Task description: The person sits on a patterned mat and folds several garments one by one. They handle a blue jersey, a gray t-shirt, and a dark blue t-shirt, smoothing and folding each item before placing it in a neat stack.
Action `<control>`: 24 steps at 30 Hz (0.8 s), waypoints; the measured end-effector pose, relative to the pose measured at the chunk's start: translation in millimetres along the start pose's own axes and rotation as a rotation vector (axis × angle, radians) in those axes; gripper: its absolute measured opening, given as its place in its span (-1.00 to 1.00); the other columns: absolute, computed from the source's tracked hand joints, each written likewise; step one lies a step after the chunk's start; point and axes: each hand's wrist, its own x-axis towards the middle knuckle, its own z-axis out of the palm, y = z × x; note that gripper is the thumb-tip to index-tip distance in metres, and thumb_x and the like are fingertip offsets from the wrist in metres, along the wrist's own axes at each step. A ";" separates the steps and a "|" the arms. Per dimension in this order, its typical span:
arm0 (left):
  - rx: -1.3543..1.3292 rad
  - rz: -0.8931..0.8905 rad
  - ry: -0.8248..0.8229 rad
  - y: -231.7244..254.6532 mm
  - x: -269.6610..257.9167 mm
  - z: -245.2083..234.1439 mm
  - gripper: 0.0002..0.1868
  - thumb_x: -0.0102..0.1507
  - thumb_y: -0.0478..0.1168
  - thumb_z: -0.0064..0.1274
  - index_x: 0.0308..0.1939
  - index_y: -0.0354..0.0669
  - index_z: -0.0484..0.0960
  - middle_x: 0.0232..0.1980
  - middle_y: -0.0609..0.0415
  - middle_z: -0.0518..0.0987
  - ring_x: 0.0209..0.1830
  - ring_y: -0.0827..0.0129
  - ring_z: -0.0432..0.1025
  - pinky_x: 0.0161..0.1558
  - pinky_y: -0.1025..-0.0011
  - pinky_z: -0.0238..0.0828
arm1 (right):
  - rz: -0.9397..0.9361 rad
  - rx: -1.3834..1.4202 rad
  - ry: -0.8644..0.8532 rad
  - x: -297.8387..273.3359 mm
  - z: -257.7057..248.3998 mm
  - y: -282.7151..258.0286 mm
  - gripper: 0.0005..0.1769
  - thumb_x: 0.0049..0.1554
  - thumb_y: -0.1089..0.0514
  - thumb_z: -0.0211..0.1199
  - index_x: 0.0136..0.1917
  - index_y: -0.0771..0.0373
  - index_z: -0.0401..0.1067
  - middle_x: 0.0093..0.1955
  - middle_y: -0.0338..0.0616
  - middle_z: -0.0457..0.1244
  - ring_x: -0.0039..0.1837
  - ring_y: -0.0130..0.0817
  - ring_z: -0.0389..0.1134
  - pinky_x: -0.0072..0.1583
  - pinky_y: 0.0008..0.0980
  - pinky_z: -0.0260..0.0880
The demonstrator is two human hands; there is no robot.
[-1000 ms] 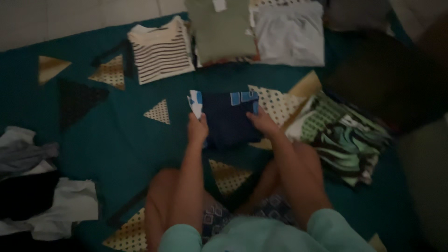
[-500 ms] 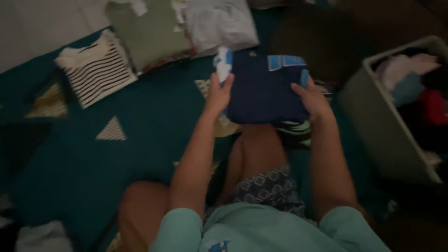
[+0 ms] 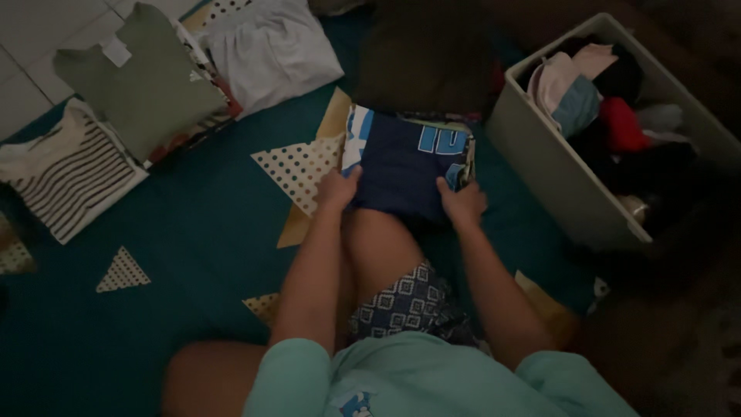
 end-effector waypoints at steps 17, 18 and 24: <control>0.029 -0.013 -0.009 30.5 -14.3 -10.2 -0.24 0.34 0.25 0.06 0.29 -0.36 0.41 0.29 -0.32 0.47 0.31 -0.16 0.37 0.29 0.02 0.28 | -0.058 -0.005 0.117 41.6 9.9 -32.4 -0.10 0.13 -0.38 0.29 0.49 0.22 0.18 0.45 0.21 0.08 0.50 0.16 0.04 0.39 0.22 0.04; 0.037 -0.008 -0.018 30.7 -14.3 -11.6 -0.22 0.35 0.26 0.06 0.31 -0.40 0.39 0.29 -0.35 0.46 0.30 -0.17 0.37 0.28 0.04 0.28 | -0.082 -0.020 0.087 50.9 11.4 -35.7 -0.16 0.17 -0.35 0.26 0.48 0.22 0.20 0.42 0.21 0.13 0.46 0.16 0.11 0.38 0.17 0.12; -0.053 0.178 -0.018 40.1 -21.4 -3.2 -0.41 0.36 0.10 0.04 0.19 -0.40 0.57 0.19 -0.37 0.59 0.23 -0.18 0.48 0.23 0.07 0.40 | -0.436 0.080 0.095 77.5 10.5 -46.7 -0.43 0.34 0.03 0.07 0.53 0.27 0.15 0.30 0.27 0.29 0.27 0.16 0.36 0.27 0.02 0.36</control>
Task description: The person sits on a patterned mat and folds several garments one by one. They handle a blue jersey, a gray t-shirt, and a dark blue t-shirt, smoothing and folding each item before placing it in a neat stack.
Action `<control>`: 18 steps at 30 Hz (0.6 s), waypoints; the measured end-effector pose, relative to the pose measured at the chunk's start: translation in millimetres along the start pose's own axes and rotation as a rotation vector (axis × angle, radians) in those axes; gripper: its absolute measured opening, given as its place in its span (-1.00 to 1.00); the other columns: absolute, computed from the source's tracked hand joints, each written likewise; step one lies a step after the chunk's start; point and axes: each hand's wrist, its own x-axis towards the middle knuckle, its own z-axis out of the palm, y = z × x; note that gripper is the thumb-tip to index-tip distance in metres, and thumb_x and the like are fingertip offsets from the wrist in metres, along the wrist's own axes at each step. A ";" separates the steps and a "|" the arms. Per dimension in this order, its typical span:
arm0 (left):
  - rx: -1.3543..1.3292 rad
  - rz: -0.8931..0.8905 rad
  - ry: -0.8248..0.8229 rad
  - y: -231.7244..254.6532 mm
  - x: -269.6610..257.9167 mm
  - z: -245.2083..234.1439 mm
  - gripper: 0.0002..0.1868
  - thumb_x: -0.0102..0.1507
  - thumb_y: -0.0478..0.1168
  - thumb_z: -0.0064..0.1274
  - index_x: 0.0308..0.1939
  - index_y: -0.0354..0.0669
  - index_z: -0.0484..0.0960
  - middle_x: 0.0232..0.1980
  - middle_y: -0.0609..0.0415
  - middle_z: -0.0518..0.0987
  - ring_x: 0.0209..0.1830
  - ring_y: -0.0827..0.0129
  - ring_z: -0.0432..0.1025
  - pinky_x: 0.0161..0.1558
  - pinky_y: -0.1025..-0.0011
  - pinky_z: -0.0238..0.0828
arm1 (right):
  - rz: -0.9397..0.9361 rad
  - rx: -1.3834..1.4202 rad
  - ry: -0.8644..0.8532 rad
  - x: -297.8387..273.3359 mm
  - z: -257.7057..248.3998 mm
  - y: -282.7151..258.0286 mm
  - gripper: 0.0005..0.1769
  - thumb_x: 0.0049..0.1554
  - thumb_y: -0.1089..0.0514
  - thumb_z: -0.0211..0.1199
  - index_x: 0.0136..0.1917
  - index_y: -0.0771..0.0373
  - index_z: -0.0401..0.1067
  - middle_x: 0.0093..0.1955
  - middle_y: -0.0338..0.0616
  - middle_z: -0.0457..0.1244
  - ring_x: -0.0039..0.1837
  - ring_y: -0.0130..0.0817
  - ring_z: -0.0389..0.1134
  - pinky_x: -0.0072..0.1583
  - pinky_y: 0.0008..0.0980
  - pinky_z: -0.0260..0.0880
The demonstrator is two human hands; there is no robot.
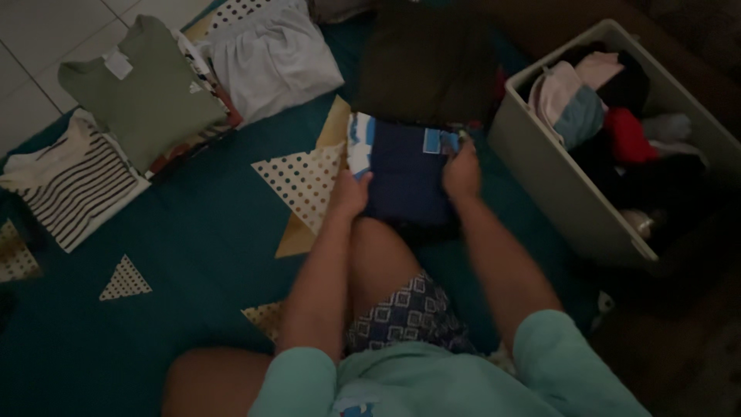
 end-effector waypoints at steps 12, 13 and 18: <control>0.233 0.227 0.325 38.2 -12.7 9.9 -0.21 0.25 0.08 0.24 0.43 -0.19 0.32 0.47 -0.19 0.32 0.51 -0.10 0.16 0.49 -0.08 0.03 | -0.089 -0.371 0.086 1.5 -16.9 -21.7 -0.13 0.22 -0.22 0.22 0.65 0.08 0.01 0.53 0.24 0.04 0.52 0.19 0.02 0.41 0.36 -0.01; 0.296 0.428 0.424 40.9 -12.1 12.2 -0.22 0.26 0.08 0.24 0.47 -0.13 0.33 0.51 -0.12 0.31 0.57 -0.05 0.13 0.56 -0.10 -0.02 | -0.165 -0.383 0.093 -7.7 -8.1 -22.4 -0.13 0.20 -0.24 0.22 0.63 0.06 0.03 0.59 0.22 -0.02 0.58 0.17 -0.05 0.44 0.38 -0.08; 0.565 0.639 -0.011 40.9 8.0 21.6 0.17 0.03 0.48 0.26 0.60 0.28 0.10 0.70 0.01 -0.07 0.69 -0.05 -0.25 0.45 -0.45 -0.36 | -0.357 -0.552 -0.040 -35.2 12.1 -22.0 -0.14 0.18 -0.43 0.07 0.65 -0.22 0.02 0.71 0.00 -0.19 0.69 0.11 -0.31 0.46 0.58 -0.37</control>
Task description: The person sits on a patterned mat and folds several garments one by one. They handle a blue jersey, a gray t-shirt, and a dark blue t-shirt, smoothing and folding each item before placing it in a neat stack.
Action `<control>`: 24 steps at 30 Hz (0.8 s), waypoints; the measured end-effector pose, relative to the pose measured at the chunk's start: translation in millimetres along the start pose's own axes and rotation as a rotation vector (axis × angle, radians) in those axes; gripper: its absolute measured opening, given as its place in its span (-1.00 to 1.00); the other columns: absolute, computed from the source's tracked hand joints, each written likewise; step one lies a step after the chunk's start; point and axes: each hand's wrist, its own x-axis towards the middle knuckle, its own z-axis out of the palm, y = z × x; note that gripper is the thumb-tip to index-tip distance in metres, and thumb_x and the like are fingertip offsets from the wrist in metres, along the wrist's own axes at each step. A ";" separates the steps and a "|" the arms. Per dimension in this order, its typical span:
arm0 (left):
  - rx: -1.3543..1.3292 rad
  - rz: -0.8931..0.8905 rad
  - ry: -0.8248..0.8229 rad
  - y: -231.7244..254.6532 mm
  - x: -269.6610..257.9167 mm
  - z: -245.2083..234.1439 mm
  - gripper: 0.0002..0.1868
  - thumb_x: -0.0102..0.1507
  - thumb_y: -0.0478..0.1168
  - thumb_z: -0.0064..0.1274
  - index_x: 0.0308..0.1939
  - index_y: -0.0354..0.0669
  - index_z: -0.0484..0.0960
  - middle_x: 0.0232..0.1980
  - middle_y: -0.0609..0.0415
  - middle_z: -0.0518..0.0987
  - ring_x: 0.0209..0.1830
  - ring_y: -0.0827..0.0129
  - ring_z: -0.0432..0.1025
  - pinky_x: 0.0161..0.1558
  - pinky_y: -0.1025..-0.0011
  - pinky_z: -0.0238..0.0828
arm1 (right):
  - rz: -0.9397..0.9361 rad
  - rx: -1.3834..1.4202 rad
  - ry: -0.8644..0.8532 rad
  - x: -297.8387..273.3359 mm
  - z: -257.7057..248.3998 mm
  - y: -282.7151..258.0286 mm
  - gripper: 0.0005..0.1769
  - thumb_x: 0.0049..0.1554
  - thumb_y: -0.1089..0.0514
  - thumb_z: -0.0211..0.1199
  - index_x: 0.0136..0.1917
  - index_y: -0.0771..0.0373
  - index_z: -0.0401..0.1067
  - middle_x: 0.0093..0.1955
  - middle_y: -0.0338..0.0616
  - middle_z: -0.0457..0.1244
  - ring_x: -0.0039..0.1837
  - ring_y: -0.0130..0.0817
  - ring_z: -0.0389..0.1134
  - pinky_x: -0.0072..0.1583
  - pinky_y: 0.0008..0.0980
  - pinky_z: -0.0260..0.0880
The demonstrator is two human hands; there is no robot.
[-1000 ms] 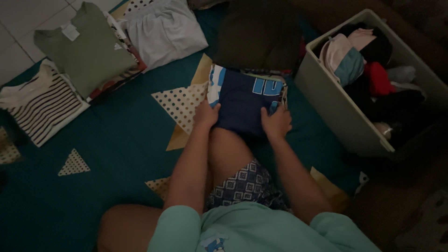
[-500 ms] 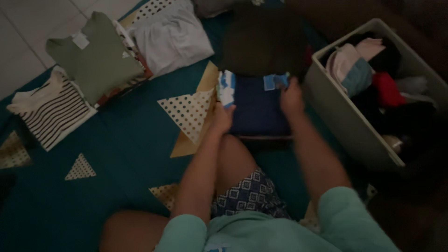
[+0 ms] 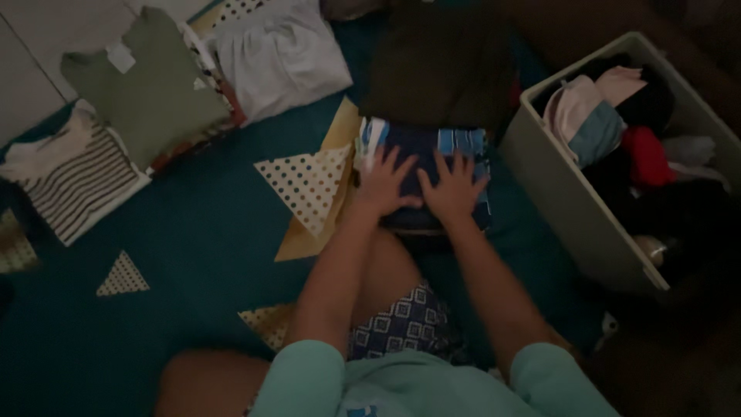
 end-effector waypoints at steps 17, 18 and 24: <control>-0.476 -0.107 0.115 -30.0 -38.8 11.2 0.08 0.18 0.49 0.13 0.60 0.07 0.12 0.71 -0.04 0.01 0.73 -0.05 -0.26 0.57 -0.29 -0.29 | 0.152 0.040 -0.158 -14.7 2.8 0.9 0.01 0.13 -0.61 0.00 0.65 -0.11 -0.04 0.70 0.10 -0.33 0.66 0.35 -0.50 0.41 0.65 -0.51; -0.412 -0.195 0.130 -33.0 -52.2 4.9 -0.02 0.23 0.42 0.08 0.59 0.08 0.16 0.70 -0.06 0.03 0.72 -0.04 -0.23 0.54 -0.34 -0.35 | 0.103 0.029 -0.085 -17.0 2.4 -10.2 0.00 0.13 -0.57 0.04 0.65 -0.07 -0.01 0.71 0.13 -0.31 0.67 0.35 -0.47 0.43 0.63 -0.50; -0.354 -0.444 0.296 -51.0 -159.6 -60.4 -0.21 0.36 0.21 -0.01 0.58 0.01 0.18 0.65 -0.19 -0.04 0.66 -0.19 -0.29 0.44 -0.41 -0.38 | -0.319 0.137 -0.012 -61.8 -12.8 -130.0 -0.09 0.13 -0.33 0.20 0.63 -0.05 0.06 0.71 0.19 -0.27 0.69 0.26 -0.40 0.44 0.57 -0.35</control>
